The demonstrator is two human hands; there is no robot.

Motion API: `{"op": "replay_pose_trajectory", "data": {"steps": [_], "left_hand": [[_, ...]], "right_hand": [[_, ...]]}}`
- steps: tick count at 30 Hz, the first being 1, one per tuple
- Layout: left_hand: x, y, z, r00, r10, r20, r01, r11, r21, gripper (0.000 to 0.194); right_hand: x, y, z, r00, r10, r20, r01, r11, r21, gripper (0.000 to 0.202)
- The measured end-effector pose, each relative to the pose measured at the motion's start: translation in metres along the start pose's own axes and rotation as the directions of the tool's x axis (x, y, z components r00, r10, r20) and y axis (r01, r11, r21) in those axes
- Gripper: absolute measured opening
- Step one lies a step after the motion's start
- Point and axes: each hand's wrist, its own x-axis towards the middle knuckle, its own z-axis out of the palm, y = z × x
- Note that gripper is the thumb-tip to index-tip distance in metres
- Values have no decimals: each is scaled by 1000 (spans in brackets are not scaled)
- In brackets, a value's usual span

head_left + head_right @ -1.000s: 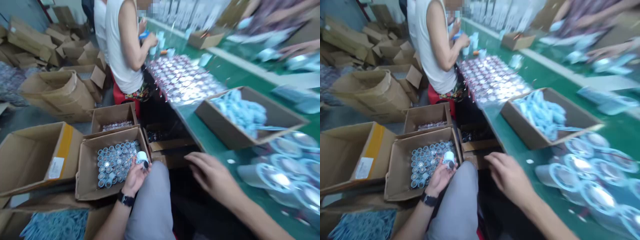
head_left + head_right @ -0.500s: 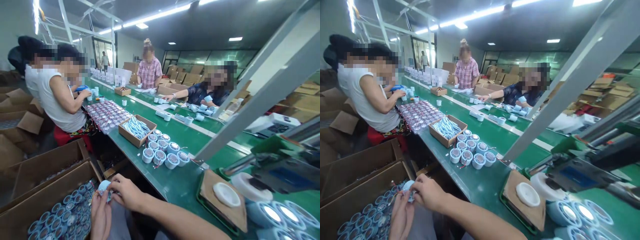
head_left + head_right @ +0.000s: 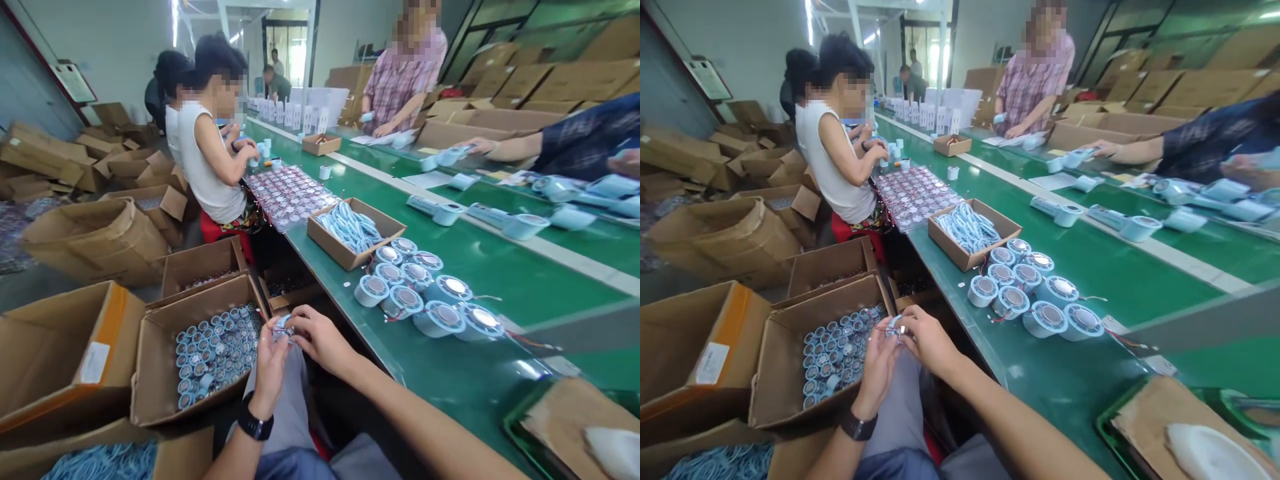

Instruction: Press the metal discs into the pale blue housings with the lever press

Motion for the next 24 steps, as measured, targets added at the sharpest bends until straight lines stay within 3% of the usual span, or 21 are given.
{"op": "replay_pose_trajectory", "data": {"steps": [6, 15, 18, 24], "left_hand": [[-1, 1, -4, 998, -16, 58, 18, 999, -34, 48], [1, -6, -9, 998, -15, 54, 10, 997, 81, 55], [-1, -9, -7, 1000, -7, 0, 7, 991, 134, 58], [8, -9, -1, 992, -67, -110, 68, 998, 9, 59]], "right_hand": [[-1, 4, 1, 1000, -14, 18, 15, 997, -72, 33], [-1, 5, 8, 1000, -2, 24, 5, 994, -108, 26], [-3, -2, 7, 999, 7, 46, 2, 983, -186, 23], [3, -2, 0, 991, 15, 133, 34, 932, -360, 28]]}}
